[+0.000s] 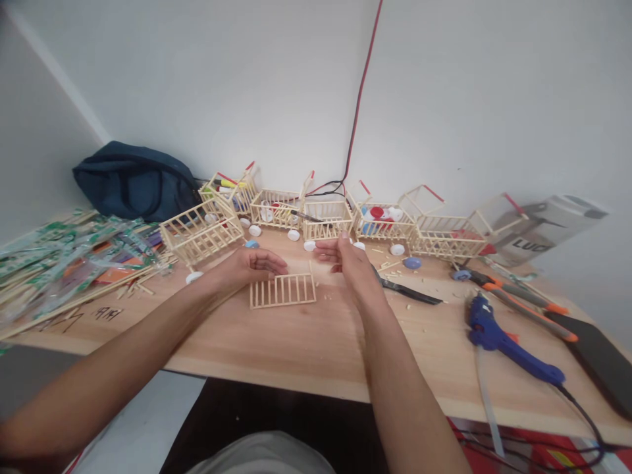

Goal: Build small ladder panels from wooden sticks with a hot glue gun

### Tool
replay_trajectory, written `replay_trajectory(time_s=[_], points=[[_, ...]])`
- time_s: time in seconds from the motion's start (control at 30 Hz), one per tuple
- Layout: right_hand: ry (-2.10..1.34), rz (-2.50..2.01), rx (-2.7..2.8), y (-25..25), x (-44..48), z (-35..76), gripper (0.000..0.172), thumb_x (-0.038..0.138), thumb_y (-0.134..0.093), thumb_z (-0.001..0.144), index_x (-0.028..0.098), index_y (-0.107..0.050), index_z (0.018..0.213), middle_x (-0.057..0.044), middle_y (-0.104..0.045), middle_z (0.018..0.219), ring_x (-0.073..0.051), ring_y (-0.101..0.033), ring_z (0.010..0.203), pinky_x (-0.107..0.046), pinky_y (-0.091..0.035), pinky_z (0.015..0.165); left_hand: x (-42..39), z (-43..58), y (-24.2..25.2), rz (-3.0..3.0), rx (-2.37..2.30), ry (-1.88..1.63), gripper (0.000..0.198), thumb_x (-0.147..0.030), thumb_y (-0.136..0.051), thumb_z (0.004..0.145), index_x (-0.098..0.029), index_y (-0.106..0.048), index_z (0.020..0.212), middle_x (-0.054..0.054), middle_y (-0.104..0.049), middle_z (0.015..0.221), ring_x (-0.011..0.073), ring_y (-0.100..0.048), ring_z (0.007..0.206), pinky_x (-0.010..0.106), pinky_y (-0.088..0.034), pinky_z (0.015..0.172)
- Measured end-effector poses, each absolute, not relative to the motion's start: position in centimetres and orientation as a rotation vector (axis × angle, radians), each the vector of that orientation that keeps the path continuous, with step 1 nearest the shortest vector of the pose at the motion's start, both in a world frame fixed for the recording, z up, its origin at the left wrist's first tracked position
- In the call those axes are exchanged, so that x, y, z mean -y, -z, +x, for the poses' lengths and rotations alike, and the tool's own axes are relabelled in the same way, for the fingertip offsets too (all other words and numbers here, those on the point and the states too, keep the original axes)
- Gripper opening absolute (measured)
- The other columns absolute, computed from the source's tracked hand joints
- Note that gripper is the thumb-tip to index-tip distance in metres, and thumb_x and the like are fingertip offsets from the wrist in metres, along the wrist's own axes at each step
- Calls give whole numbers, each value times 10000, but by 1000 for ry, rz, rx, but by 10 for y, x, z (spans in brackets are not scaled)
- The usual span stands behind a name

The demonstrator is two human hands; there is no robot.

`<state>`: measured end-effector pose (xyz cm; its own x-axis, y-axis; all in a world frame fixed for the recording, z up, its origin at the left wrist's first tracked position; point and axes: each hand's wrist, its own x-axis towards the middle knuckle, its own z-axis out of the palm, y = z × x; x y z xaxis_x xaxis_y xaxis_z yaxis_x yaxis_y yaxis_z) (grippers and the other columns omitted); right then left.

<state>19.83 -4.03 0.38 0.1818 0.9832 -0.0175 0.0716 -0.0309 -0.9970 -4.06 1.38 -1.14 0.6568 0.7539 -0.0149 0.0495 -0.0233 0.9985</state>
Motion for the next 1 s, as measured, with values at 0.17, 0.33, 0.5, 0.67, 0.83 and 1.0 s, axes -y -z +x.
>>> replay_trajectory(time_s=[0.17, 0.33, 0.5, 0.67, 0.83, 1.0], points=[[-1053, -1362, 1127, -5, 41, 198, 592, 688, -385, 882, 209, -729, 930, -110, -750, 1033, -235, -680, 937, -307, -419, 644, -11, -40, 13, 1537, -685, -668, 189, -206, -740, 741, -131, -728, 914, 105, -766, 915, 183, -711, 868, 332, -519, 840], [-1071, -1355, 1124, -7, 42, 197, 581, 682, -405, 881, 202, -728, 935, -111, -750, 1032, -232, -682, 932, -300, -420, 638, -9, -36, 15, 1491, -717, -691, 173, -220, -682, 797, -135, -722, 943, 104, -766, 955, 187, -707, 931, 332, -504, 873], [-1113, -1282, 1151, -11, 45, 196, 508, 647, -461, 885, 217, -714, 982, -103, -738, 1081, -231, -671, 988, -300, -450, 674, -9, -38, 8, 1504, -771, -806, 209, -247, -675, 810, -136, -720, 981, 112, -761, 994, 190, -689, 956, 338, -487, 886], [-1026, -1180, 1382, -16, 51, 183, 433, 601, -569, 856, 277, -651, 1131, -71, -686, 1207, -236, -609, 1138, -329, -482, 797, -6, -43, -5, 1464, -791, -882, 309, -345, -719, 792, -150, -727, 1031, 117, -751, 1032, 193, -677, 936, 314, -495, 819], [-989, -1115, 1527, -11, 51, 170, 439, 535, -686, 790, 277, -633, 1141, -75, -633, 1287, -239, -582, 1189, -372, -465, 946, 10, -35, -19, 1523, -590, -737, 321, -337, -667, 848, -188, -716, 1128, 99, -728, 1101, 195, -663, 981, 301, -502, 825], [-933, -1095, 1602, -7, 51, 171, 456, 496, -676, 823, 271, -592, 1210, -79, -603, 1323, -242, -574, 1196, -385, -468, 963, 21, -26, -38, 1606, -493, -620, 294, -247, -653, 844, -179, -717, 1123, 81, -738, 1021, 176, -674, 875, 315, -516, 832]])
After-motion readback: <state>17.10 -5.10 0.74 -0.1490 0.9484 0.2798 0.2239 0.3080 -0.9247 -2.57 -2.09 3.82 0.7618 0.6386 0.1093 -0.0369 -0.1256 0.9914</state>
